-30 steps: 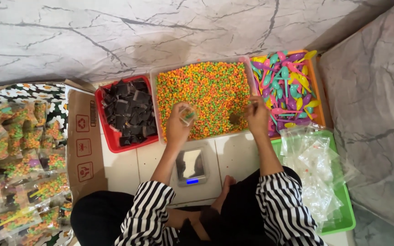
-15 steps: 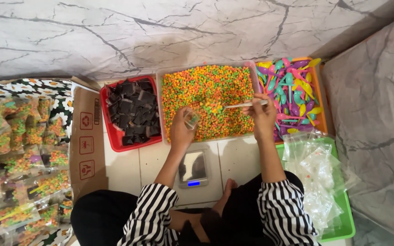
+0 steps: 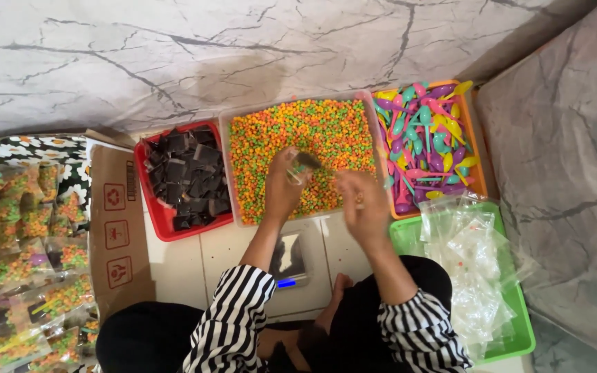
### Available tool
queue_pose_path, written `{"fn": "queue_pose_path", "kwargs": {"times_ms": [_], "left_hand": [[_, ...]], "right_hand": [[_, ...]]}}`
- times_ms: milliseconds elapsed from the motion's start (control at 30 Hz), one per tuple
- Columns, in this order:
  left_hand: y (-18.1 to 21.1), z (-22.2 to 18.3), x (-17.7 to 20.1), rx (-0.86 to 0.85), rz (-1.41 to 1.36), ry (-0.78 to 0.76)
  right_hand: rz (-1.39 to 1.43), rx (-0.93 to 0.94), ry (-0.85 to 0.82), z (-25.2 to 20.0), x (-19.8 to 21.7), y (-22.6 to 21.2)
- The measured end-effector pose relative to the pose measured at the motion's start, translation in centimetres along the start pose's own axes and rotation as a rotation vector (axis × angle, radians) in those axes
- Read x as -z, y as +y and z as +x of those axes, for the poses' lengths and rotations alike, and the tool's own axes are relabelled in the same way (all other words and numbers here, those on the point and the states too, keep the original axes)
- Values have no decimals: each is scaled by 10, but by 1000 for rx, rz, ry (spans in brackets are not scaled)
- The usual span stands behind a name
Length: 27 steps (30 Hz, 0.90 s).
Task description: Packaging small colorful snacks into plastic bags using a spoon and a digital scale.
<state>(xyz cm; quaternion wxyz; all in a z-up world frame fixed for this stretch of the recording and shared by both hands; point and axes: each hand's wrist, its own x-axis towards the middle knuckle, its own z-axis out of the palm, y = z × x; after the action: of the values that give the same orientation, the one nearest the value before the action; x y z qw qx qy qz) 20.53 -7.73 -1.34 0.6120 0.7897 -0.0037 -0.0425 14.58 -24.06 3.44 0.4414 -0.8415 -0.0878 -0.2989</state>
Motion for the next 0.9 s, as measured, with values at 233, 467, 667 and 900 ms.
{"fn": "queue_pose_path", "kwargs": {"times_ms": [233, 467, 667, 900], "left_hand": [[-26, -8, 23, 50, -50, 13], [-30, -19, 56, 82, -453, 124], [-52, -18, 48, 40, -144, 92], [-38, -10, 26, 41, 122, 30]], "right_hand": [[-1, -147, 169, -2, -3, 94], [443, -810, 119, -55, -56, 171], [703, -989, 195, -31, -43, 153], [617, -582, 179, 17, -5, 60]]}}
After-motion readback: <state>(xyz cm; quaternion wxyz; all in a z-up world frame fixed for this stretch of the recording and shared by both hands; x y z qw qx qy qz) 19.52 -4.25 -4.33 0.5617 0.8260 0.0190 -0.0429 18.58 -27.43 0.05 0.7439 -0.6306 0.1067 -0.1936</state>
